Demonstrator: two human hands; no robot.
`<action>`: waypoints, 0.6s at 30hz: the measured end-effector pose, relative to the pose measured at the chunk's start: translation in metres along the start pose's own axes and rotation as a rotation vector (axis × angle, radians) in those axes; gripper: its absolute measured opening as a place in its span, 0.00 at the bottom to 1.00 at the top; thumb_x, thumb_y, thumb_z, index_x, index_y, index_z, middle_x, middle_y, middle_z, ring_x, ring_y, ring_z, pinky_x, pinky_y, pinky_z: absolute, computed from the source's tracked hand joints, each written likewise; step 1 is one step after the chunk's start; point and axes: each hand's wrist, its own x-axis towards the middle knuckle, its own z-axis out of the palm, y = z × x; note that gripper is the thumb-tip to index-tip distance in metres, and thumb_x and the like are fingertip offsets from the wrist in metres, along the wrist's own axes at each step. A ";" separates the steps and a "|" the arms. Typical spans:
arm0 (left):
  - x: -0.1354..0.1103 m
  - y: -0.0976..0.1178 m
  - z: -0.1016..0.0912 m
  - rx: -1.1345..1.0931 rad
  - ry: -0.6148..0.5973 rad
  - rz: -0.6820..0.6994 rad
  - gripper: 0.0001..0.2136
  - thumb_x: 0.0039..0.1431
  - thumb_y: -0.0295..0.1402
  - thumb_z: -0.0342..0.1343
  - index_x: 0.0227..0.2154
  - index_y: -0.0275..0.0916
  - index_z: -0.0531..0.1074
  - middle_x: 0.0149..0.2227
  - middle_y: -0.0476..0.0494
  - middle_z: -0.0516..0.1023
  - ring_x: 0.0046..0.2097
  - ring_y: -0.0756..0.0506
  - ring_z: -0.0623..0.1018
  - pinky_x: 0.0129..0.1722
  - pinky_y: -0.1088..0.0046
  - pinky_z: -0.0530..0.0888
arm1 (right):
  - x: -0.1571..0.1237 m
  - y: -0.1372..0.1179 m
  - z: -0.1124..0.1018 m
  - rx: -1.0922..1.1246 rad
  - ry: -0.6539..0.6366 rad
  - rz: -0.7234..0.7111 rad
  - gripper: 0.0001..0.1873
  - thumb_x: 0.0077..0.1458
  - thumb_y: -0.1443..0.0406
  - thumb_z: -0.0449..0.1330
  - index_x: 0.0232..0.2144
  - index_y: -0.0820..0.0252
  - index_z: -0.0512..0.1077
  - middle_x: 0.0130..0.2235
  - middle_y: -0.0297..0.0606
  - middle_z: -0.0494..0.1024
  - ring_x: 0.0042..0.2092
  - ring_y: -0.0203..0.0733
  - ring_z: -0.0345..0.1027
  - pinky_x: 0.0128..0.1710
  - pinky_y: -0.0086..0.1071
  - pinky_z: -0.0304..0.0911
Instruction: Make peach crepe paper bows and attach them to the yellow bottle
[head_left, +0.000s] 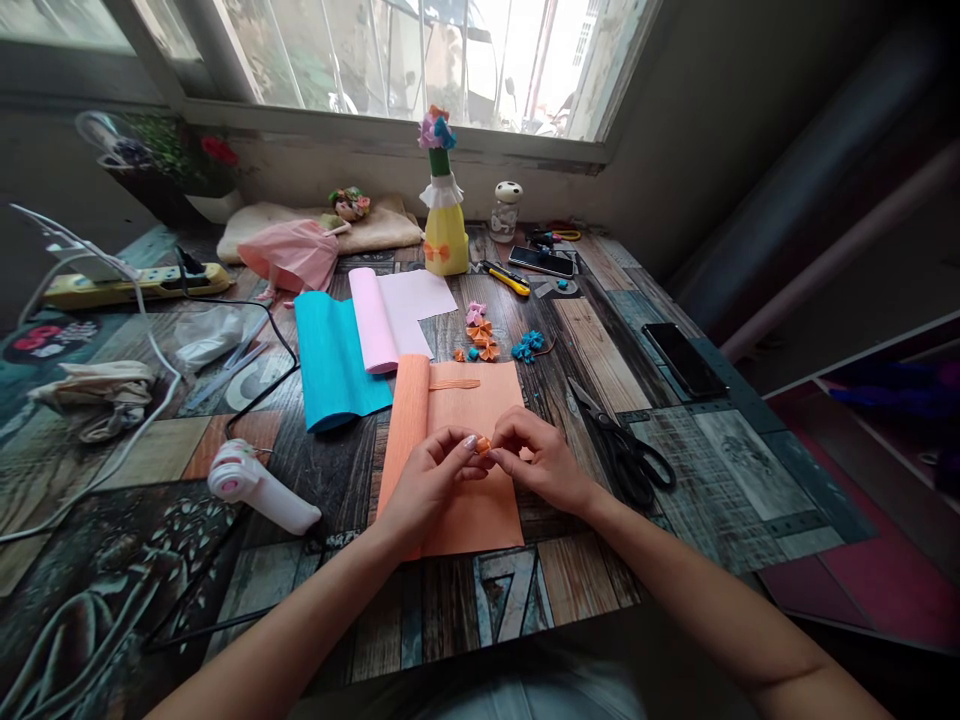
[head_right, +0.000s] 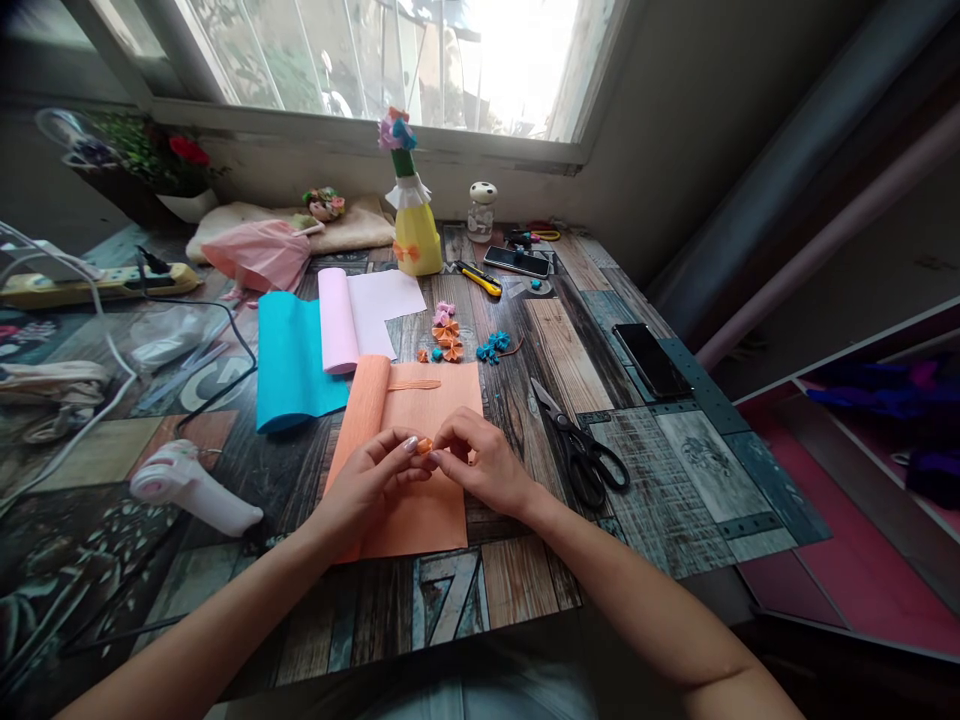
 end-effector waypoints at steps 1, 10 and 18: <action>0.000 0.000 0.000 0.011 -0.003 0.002 0.15 0.48 0.41 0.67 0.32 0.35 0.74 0.32 0.47 0.77 0.34 0.50 0.77 0.38 0.73 0.73 | 0.000 0.000 0.000 0.007 -0.003 -0.004 0.05 0.58 0.66 0.59 0.29 0.58 0.68 0.31 0.34 0.68 0.32 0.36 0.62 0.31 0.31 0.59; 0.000 0.000 -0.002 0.058 -0.021 0.049 0.13 0.51 0.40 0.66 0.34 0.36 0.76 0.33 0.47 0.78 0.35 0.51 0.77 0.38 0.75 0.73 | -0.001 0.002 0.001 -0.011 -0.001 -0.040 0.04 0.57 0.69 0.59 0.31 0.58 0.68 0.32 0.34 0.68 0.31 0.35 0.61 0.30 0.30 0.59; -0.002 0.000 -0.001 0.151 -0.019 0.074 0.14 0.49 0.39 0.67 0.35 0.36 0.76 0.34 0.47 0.78 0.35 0.50 0.76 0.41 0.74 0.73 | -0.001 0.001 0.002 -0.052 0.001 -0.088 0.05 0.57 0.72 0.57 0.30 0.58 0.68 0.32 0.34 0.67 0.31 0.36 0.61 0.30 0.30 0.59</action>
